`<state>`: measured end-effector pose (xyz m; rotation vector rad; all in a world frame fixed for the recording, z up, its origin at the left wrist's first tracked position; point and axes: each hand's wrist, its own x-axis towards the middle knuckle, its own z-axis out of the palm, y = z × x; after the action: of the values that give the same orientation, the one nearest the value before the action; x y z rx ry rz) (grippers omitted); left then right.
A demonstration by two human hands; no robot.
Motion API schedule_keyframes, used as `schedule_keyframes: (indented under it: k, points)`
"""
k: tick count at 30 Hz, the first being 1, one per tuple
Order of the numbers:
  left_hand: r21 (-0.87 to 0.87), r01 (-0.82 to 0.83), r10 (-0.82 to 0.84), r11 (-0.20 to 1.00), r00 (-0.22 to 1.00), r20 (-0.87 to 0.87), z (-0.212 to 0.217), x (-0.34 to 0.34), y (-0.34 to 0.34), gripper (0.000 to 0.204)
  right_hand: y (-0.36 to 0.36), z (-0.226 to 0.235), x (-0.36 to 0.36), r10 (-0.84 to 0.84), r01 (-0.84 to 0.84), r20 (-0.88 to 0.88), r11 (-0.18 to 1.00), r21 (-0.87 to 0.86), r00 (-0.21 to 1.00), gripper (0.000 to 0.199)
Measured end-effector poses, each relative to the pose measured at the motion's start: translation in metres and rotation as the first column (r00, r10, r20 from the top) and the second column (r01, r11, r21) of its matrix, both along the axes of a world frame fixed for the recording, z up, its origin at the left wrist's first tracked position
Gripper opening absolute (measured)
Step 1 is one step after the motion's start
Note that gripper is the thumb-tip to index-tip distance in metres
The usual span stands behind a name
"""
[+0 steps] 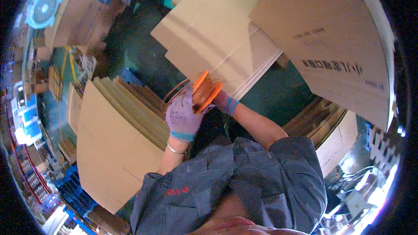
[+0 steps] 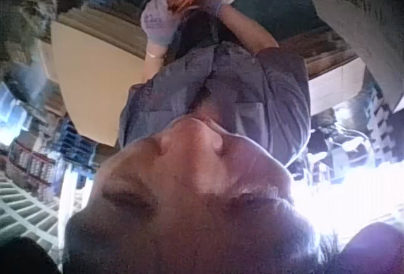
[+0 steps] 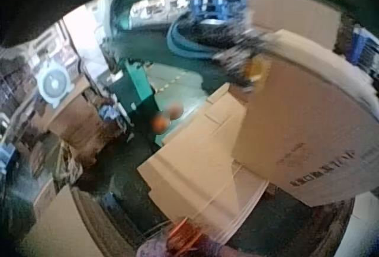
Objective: The person cuts a wire on a machine with pliers, then prepares a coil of copper wire by cutting its plastic bindings. They place the copper coil onto an orange spool and handle components inside an electrical cabinet after plugging in a small fan.
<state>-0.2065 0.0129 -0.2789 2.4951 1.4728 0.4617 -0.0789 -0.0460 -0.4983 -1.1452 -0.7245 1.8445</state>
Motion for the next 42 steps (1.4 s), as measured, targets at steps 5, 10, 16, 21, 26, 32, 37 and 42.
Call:
schedule_keyframes:
  k: [5,10,16,21,26,32,37,42]
  points:
    - [0.194,0.205,-0.214,0.959,0.976,0.026,0.104,0.052,-0.042,0.078,-0.051,0.066,0.064,-0.217,-0.139,0.506,0.806,0.576,0.835,0.032]
    - [0.179,0.310,-0.331,0.934,0.938,0.100,0.195,0.070,-0.092,0.079,-0.107,0.179,0.108,-0.233,0.233,-0.039,0.918,0.321,0.972,0.023]
    - [0.229,0.606,-0.647,0.762,0.732,0.214,0.294,0.157,-0.127,0.080,-0.202,0.296,0.199,-0.692,0.414,0.167,0.588,0.695,0.702,0.011]
    - [0.526,0.686,-0.864,0.503,0.410,0.292,0.371,0.198,-0.129,0.067,-0.247,0.425,0.232,-0.815,0.339,0.278,0.486,0.805,0.508,0.018]
    - [0.331,0.789,-0.805,0.517,0.317,0.502,0.470,0.224,-0.129,0.053,-0.245,0.533,0.258,-0.918,0.380,0.053,0.215,0.900,0.393,0.019]
    - [0.901,0.430,-0.835,-0.066,0.470,-0.286,0.597,0.242,-0.073,0.041,-0.200,0.669,0.298,-0.899,0.245,-0.149,-0.048,0.968,0.412,0.015]
    - [0.811,0.358,-0.874,0.462,0.339,0.348,0.667,0.248,-0.099,0.046,-0.168,0.781,0.343,-0.891,0.016,-0.216,-0.229,0.973,0.398,0.020]
    - [0.879,0.290,-0.924,0.378,0.181,0.337,0.712,0.266,-0.075,0.054,-0.130,0.863,0.377,-0.842,-0.002,-0.234,-0.269,0.963,0.485,0.014]
